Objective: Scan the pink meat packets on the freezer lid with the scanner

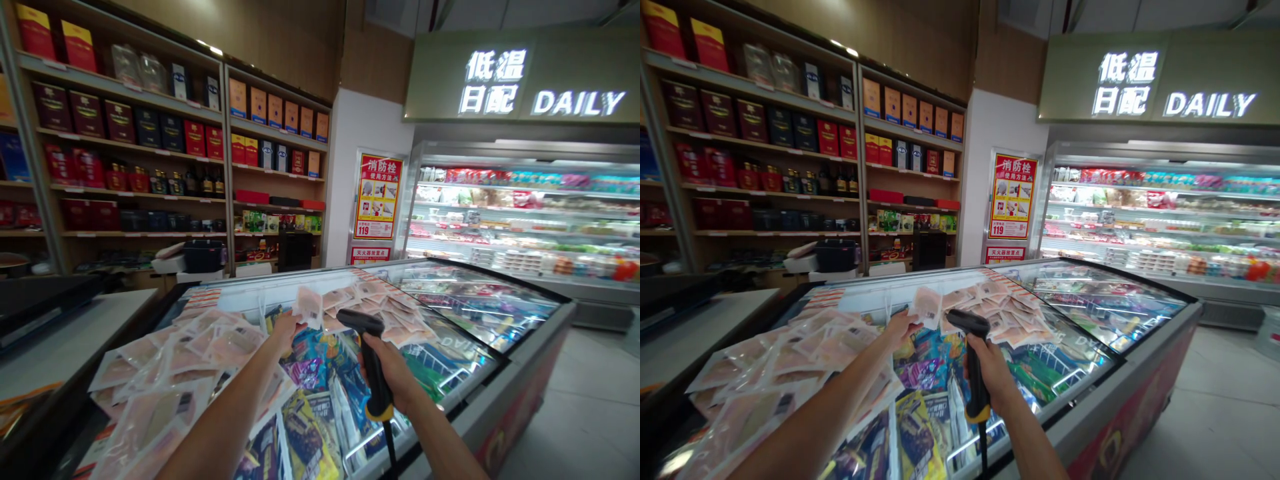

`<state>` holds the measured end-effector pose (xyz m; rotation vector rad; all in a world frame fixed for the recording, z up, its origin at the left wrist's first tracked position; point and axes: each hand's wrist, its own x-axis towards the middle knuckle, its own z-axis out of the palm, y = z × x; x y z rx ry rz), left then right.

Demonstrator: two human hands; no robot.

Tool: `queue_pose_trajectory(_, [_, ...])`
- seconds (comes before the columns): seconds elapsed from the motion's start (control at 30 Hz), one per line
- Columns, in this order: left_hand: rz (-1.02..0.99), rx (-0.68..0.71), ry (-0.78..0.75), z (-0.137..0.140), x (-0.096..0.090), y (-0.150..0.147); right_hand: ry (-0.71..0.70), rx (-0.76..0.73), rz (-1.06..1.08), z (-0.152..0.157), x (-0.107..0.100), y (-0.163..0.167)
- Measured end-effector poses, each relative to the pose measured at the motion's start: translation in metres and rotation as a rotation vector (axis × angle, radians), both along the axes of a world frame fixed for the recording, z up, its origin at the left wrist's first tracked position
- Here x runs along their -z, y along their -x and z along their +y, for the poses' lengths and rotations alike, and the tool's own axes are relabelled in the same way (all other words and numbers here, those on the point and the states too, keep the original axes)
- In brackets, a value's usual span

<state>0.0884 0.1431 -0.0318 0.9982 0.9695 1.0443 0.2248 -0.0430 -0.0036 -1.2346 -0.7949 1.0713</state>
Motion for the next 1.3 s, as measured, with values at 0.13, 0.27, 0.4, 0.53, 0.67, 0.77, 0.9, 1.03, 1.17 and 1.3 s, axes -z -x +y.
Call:
queue_pose_trajectory(0.13, [-0.036,0.017,-0.014,0.000,-0.005,0.002,-0.001,0.003,-0.021,0.002,0.000,0.002])
queue_pose_trajectory(0.27, [-0.037,0.024,-0.025,-0.001,-0.007,0.004,-0.014,0.009,-0.043,0.006,-0.003,0.006])
queue_pose_trajectory(0.4, [-0.021,0.020,-0.043,0.000,-0.007,0.006,-0.006,0.027,-0.071,0.011,-0.008,0.016])
queue_pose_trajectory(0.53, [-0.022,0.010,-0.045,0.000,-0.008,0.008,-0.001,0.002,-0.107,0.012,-0.011,0.023])
queue_pose_trajectory(0.67, [-0.017,0.002,-0.037,0.001,-0.010,0.011,-0.008,-0.014,-0.097,0.012,-0.011,0.023])
queue_pose_trajectory(0.77, [0.003,0.008,-0.031,0.001,-0.011,0.016,-0.007,-0.006,-0.100,0.012,-0.010,0.020])
queue_pose_trajectory(0.9, [0.048,0.013,-0.041,0.001,-0.015,0.029,-0.005,0.035,-0.117,0.012,-0.010,0.017])
queue_pose_trajectory(1.03, [0.114,-0.062,-0.081,0.003,-0.018,0.052,0.001,0.051,-0.080,0.012,-0.011,0.012])
queue_pose_trajectory(1.17, [0.215,-0.146,-0.109,0.004,-0.022,0.082,0.028,0.069,-0.082,0.014,-0.011,0.009])
queue_pose_trajectory(1.3, [0.358,-0.184,-0.114,0.002,-0.030,0.111,0.033,0.085,-0.084,0.016,-0.010,0.010])
